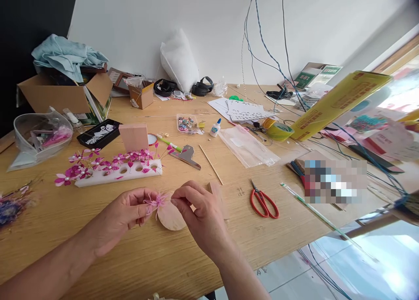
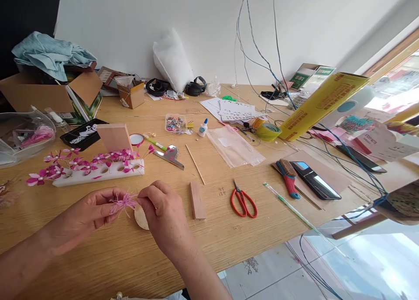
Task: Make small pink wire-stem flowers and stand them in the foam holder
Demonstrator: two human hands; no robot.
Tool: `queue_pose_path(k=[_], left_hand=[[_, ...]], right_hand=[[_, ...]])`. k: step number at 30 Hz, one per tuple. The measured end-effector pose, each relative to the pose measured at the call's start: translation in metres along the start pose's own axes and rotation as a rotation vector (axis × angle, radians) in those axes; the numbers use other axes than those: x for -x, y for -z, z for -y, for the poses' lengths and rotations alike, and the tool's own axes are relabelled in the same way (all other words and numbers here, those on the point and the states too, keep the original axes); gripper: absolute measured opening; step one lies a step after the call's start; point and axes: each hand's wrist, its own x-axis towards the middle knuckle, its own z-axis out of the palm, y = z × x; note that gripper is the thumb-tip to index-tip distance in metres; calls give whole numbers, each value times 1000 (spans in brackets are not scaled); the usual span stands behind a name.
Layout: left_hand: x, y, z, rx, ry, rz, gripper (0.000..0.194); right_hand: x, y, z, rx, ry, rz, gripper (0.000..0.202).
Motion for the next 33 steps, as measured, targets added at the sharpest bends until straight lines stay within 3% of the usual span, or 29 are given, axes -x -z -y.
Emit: queue_pose_path(k=[8,11,15,18,21,27,33], left_hand=[[-2,2,2,-94,-138,-32,11],[2,6,2,-354,-378,-92,2],[11,16,5,-855,-799,-55,20],[15,26,10,-988,-943,-56,29],[15,34,12,-1122,-994,-22,26],[17,26,10,-1156,-1042,-230,35],[13,7,-2,-1057,-859,-223,16]], right_hand=[[0,-1,1,-110,-36,66,16],[3,0,1,-220,-19,102,14],[5,-1,1,-376,-54,138,13],[6,-5,0,-475,-88,134,12],[9,-10,0,-515,-99,84,13],[19,-13,0,-412,0,-42,16],[23,-14,-2,-334,-9,-86,15]])
